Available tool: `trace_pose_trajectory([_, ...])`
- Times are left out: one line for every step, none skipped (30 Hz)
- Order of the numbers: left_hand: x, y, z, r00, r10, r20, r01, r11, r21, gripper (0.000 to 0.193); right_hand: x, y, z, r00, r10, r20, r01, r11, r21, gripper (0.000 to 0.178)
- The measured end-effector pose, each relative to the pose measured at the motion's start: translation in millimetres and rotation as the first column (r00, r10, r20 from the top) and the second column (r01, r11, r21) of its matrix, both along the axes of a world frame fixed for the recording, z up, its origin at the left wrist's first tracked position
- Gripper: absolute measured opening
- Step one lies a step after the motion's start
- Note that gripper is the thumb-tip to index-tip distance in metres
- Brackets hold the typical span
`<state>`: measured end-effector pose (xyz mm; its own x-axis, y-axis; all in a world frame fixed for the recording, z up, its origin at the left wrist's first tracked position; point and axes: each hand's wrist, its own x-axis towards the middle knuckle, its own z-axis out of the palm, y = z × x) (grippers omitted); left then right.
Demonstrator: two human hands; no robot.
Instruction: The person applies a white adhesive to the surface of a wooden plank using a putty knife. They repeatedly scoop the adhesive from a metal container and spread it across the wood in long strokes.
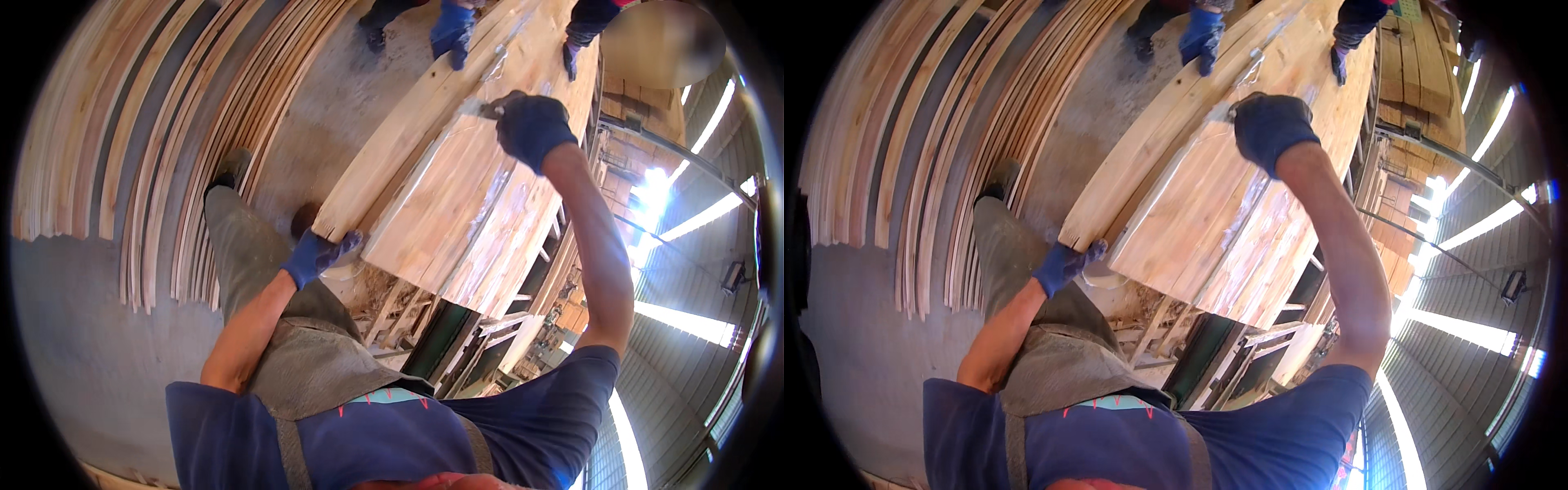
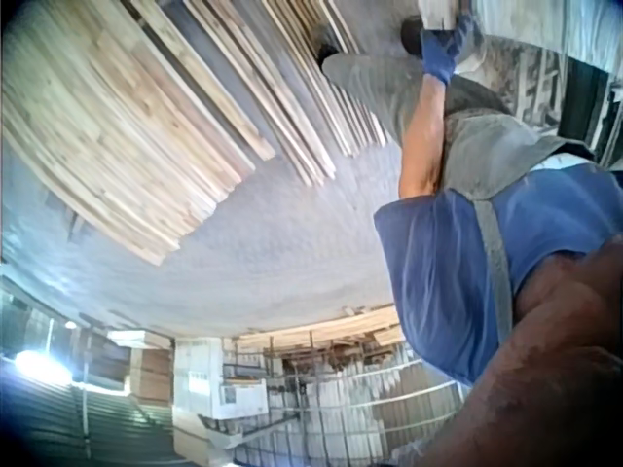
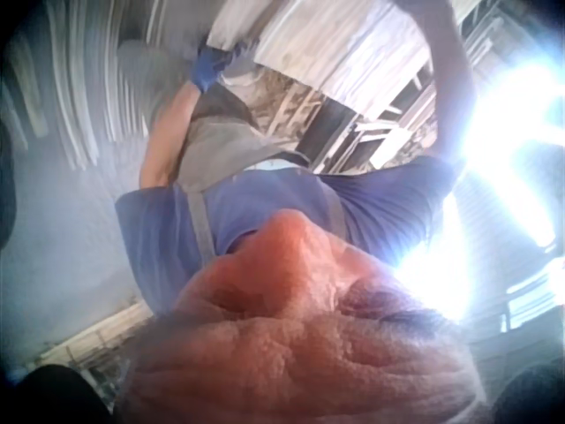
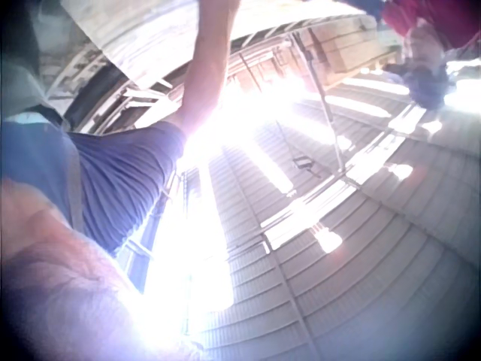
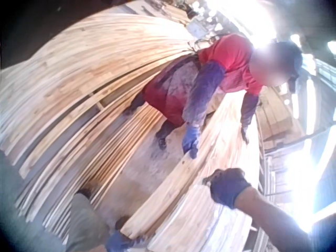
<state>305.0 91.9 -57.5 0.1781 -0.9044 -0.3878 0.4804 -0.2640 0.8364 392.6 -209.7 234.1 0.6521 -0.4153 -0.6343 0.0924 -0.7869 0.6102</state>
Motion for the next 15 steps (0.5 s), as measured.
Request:
trace_pose_trajectory([-11,3,-11,0.973,0.114,-0.201,-0.115,0.993,0.007,0.028,12,-17,-1,0.999,-0.043,0.017,0.043,0.999,-0.015,0.023])
trace_pose_trajectory([-30,5,-35,0.892,0.216,-0.398,-0.226,0.974,0.022,0.025,22,-33,2,0.999,-0.027,0.032,0.028,0.999,-0.039,0.023])
trace_pose_trajectory([-28,4,-32,0.843,0.227,-0.488,-0.245,0.969,0.028,0.023,25,-52,2,0.999,-0.022,0.046,0.025,0.998,-0.064,0.023])
trace_pose_trajectory([-25,3,-29,0.787,0.236,-0.571,-0.261,0.964,0.038,0.022,27,-70,1,0.998,-0.017,0.06,0.022,0.996,-0.082,0.023])
trace_pose_trajectory([-11,5,-9,0.805,0.185,-0.563,-0.204,0.978,0.03,0.022,28,-88,0,0.996,-0.023,0.084,0.029,0.997,-0.075,0.022])
trace_pose_trajectory([-7,4,-6,0.904,0.119,-0.411,-0.118,0.993,0.028,0.021,30,-104,1,0.994,-0.028,0.103,0.035,0.997,-0.071,0.022])
trace_pose_trajectory([-3,2,-3,0.968,0.04,-0.247,-0.031,0.999,0.039,0.021,32,-120,2,0.992,-0.032,0.122,0.041,0.997,-0.069,0.022])
trace_pose_trajectory([4,3,2,0.973,0.008,-0.231,0.003,0.999,0.046,0.022,35,-134,-2,0.991,-0.043,0.126,0.054,0.995,-0.08,0.022])
trace_pose_trajectory([8,5,7,0.976,-0.023,-0.216,0.035,0.998,0.053,0.023,40,-145,-4,0.99,-0.054,0.129,0.066,0.994,-0.09,0.022])
trace_pose_trajectory([13,5,12,0.982,-0.032,-0.188,0.045,0.997,0.065,0.024,42,-156,-5,0.989,-0.065,0.132,0.079,0.992,-0.101,0.021])
trace_pose_trajectory([18,6,17,0.986,-0.04,-0.161,0.054,0.995,0.08,0.025,48,-159,-5,0.986,-0.078,0.146,0.094,0.99,-0.106,0.021])
trace_pose_trajectory([21,6,20,0.99,-0.05,-0.134,0.063,0.994,0.093,0.026,55,-161,-6,0.983,-0.09,0.159,0.109,0.988,-0.111,0.021])
trace_pose_trajectory([22,6,21,0.993,-0.044,-0.113,0.056,0.993,0.101,0.028,61,-164,-4,0.98,-0.103,0.172,0.124,0.985,-0.116,0.021])
trace_pose_trajectory([22,8,22,0.995,-0.029,-0.09,0.04,0.993,0.115,0.029,65,-163,-3,0.98,-0.075,0.184,0.094,0.991,-0.097,0.021])
trace_pose_trajectory([23,8,21,0.997,-0.023,-0.074,0.032,0.991,0.127,0.031,62,-160,0,0.981,-0.054,0.189,0.07,0.994,-0.08,0.021])
